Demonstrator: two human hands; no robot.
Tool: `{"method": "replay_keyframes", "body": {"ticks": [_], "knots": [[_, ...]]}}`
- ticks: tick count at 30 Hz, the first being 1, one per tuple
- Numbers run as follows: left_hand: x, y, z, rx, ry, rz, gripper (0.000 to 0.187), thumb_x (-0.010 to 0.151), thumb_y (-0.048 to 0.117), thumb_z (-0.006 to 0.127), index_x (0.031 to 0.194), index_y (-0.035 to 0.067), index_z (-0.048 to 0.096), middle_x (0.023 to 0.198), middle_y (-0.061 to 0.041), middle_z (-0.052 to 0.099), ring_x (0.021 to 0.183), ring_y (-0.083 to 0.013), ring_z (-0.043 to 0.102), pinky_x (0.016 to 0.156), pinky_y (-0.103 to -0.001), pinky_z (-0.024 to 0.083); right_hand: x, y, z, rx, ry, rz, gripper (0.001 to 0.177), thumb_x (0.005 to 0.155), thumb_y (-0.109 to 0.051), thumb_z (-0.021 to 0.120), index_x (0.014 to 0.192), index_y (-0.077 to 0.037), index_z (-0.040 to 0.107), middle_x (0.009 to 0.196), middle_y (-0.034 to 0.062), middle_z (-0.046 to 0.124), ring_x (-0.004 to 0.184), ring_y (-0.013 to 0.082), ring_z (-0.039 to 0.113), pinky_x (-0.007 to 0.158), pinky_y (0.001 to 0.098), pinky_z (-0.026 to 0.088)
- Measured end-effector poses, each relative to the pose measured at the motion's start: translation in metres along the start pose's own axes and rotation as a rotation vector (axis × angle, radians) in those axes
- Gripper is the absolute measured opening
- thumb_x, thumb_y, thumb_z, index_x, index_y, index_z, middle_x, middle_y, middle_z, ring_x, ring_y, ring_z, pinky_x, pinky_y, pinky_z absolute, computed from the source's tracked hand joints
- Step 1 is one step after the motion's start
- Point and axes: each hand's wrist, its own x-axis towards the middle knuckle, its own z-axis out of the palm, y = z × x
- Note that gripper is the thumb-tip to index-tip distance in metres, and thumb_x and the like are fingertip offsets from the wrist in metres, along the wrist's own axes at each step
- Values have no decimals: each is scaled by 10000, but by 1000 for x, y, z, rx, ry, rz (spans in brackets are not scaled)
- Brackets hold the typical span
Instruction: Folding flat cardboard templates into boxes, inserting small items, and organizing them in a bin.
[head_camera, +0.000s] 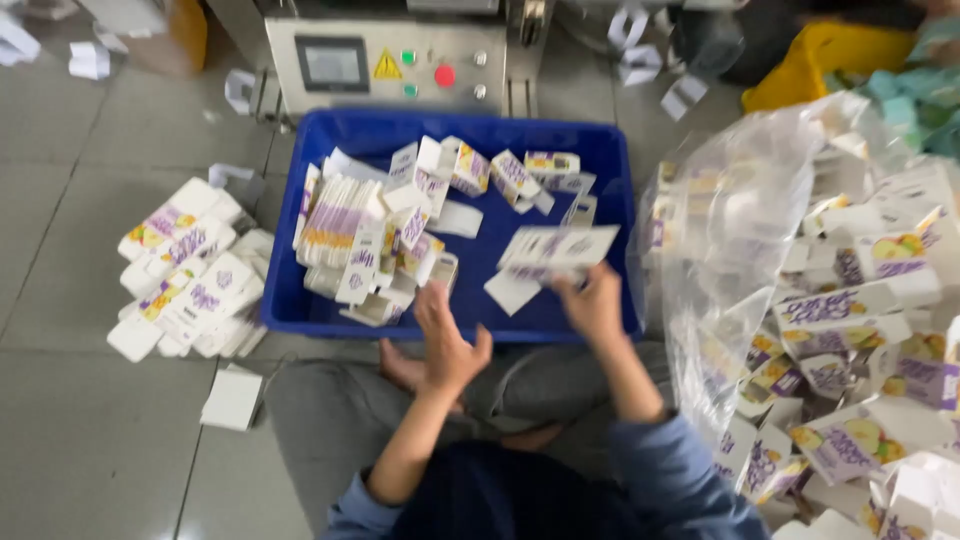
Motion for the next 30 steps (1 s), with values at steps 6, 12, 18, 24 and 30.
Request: {"method": "replay_keyframes", "body": {"ticks": [6, 12, 18, 24, 30], "knots": [[8, -45, -22, -23, 21, -139, 602, 770, 82, 703, 1354, -4, 582, 1242, -220, 560, 1149, -421, 540, 998, -561, 425, 44, 55, 3, -91, -33, -2, 373, 717, 49, 825, 1057, 107, 684, 926, 267, 721, 935, 463, 710, 832, 500, 565], [-34, -55, 8, 6, -250, -94, 411, 904, 199, 687, 1293, 79, 631, 1248, -190, 557, 1193, -411, 537, 954, -541, 449, 43, 75, 91, -391, -310, -457, 451, 702, 49, 809, 1132, -30, 700, 1147, 132, 704, 1132, 345, 670, 986, 411, 550], [-52, -62, 20, 355, -345, 60, 312, 1020, 366, 444, 1119, 208, 694, 1144, -45, 631, 1125, -259, 575, 838, -407, 383, 49, 116, 167, -673, -98, -424, 342, 779, -40, 798, 1101, -139, 735, 1037, 33, 735, 1075, 258, 676, 896, 392, 566], [-55, -69, 25, 372, -347, 96, 341, 1026, 370, 429, 1135, 197, 702, 1179, -59, 635, 1112, -265, 575, 848, -402, 388, 51, 95, 155, -448, -161, -338, 888, 644, 21, 899, 1444, 49, 513, 1301, 270, 595, 1245, 471, 558, 950, 549, 548], [-47, -56, 24, 397, -306, 57, 351, 1035, 372, 383, 1088, 232, 700, 1153, -15, 617, 1059, -229, 579, 833, -394, 404, 44, 109, 40, -198, 63, -119, 668, 636, 196, 630, 1236, -98, 628, 1178, 124, 562, 1142, 386, 568, 977, 469, 462]]}}
